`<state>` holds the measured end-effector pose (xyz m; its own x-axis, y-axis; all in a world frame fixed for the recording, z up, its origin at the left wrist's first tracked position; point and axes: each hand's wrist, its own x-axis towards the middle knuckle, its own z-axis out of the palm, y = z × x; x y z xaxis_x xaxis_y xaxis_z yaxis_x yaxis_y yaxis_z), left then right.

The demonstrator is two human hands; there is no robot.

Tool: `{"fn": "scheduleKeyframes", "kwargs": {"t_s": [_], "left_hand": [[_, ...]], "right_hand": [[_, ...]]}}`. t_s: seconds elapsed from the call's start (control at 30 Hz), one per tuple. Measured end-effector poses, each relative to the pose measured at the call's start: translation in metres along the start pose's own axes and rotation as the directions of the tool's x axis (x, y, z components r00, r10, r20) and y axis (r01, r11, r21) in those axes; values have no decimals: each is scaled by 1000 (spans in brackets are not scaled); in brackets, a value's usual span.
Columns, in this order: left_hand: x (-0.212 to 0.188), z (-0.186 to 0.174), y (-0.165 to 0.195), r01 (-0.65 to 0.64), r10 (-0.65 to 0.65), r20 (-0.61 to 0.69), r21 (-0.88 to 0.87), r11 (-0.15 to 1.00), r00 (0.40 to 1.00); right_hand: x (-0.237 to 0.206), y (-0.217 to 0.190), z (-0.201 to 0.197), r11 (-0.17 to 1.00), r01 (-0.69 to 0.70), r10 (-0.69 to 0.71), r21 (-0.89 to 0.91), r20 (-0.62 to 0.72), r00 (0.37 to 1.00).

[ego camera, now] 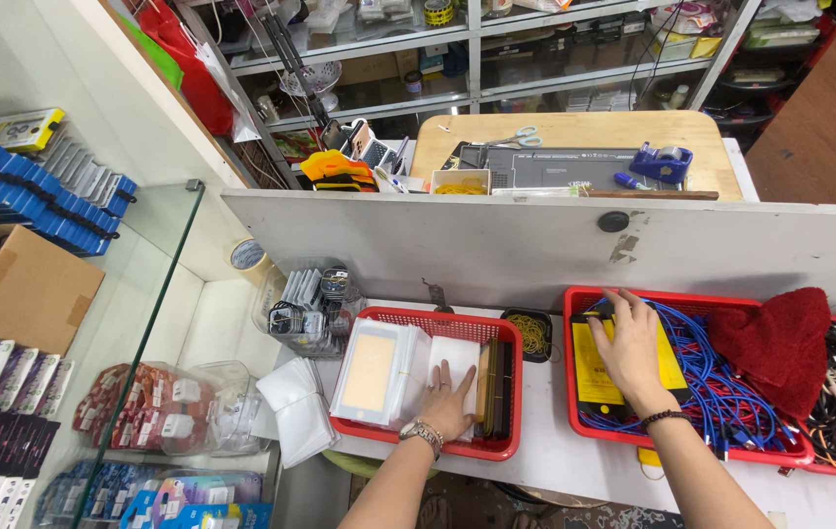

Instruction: The person picks up yellow phone cases one at a time and slides each into a white paper sleeve, then stacks the sleeved cases in a red basket on the counter. They repeat this for several cases and also handle black phone boxes, placing them into the basket.

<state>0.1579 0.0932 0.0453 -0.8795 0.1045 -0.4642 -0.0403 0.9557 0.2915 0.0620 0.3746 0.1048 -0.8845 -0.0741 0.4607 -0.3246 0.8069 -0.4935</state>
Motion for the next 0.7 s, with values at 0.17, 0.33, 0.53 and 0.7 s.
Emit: {"fn": "scheduleKeyframes", "kwargs": {"t_s": [0.17, 0.33, 0.53, 0.7], "left_hand": [[-1, -17, -6, 60, -66, -138, -48, 997, 988], [-1, -5, -31, 20, -28, -394, -24, 1000, 919], [-5, -27, -57, -111, -75, -757, -192, 975, 649], [-32, -71, -118, 199, -570, -677, -547, 813, 466]], "right_hand": [[-4, -43, 18, 947, -227, 183, 225, 200, 962], [-31, -74, 74, 968, -7, -110, 252, 448, 887], [-39, -103, 116, 947, -65, -97, 314, 476, 874], [-36, -155, 134, 871, -373, 53, 319, 695, 717]]}}
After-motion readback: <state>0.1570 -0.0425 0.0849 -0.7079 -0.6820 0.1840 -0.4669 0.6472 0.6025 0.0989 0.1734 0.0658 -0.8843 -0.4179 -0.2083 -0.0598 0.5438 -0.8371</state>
